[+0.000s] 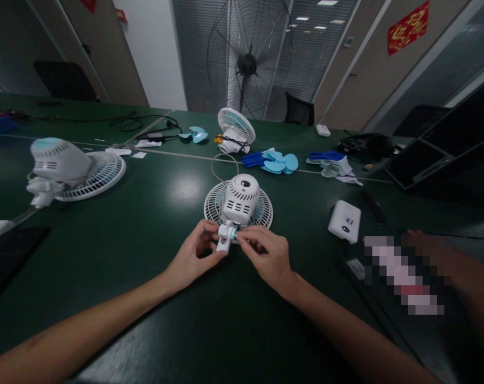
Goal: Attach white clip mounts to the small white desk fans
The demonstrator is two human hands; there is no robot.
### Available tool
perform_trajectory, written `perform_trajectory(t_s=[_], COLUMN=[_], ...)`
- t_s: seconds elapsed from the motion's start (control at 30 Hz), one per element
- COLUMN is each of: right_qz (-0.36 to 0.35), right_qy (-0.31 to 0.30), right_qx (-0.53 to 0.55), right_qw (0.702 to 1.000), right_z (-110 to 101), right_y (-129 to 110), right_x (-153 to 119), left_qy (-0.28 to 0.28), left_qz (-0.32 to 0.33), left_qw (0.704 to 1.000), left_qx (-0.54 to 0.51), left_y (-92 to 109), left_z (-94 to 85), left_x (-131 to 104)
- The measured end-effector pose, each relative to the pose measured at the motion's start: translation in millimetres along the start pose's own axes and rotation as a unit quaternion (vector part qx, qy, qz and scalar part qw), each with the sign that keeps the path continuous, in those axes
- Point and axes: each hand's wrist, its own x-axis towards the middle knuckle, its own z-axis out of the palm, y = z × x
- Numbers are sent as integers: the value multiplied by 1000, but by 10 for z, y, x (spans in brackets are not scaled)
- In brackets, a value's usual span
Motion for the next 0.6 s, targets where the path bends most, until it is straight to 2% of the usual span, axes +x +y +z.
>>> perform_trajectory(t_s=[0.4,0.6], right_qz=[53,122], right_qy=[-13,-7], right_qx=[24,53], right_qw=[998,991], right_z=[8,26], right_y=[0,-26], right_x=[-9,8], left_qy=[-4,-3], left_qz=[3,0], left_qw=[1000,1000], left_qx=[3,-1], left_y=[12,-9], left_z=[4,-2], left_x=[7,7])
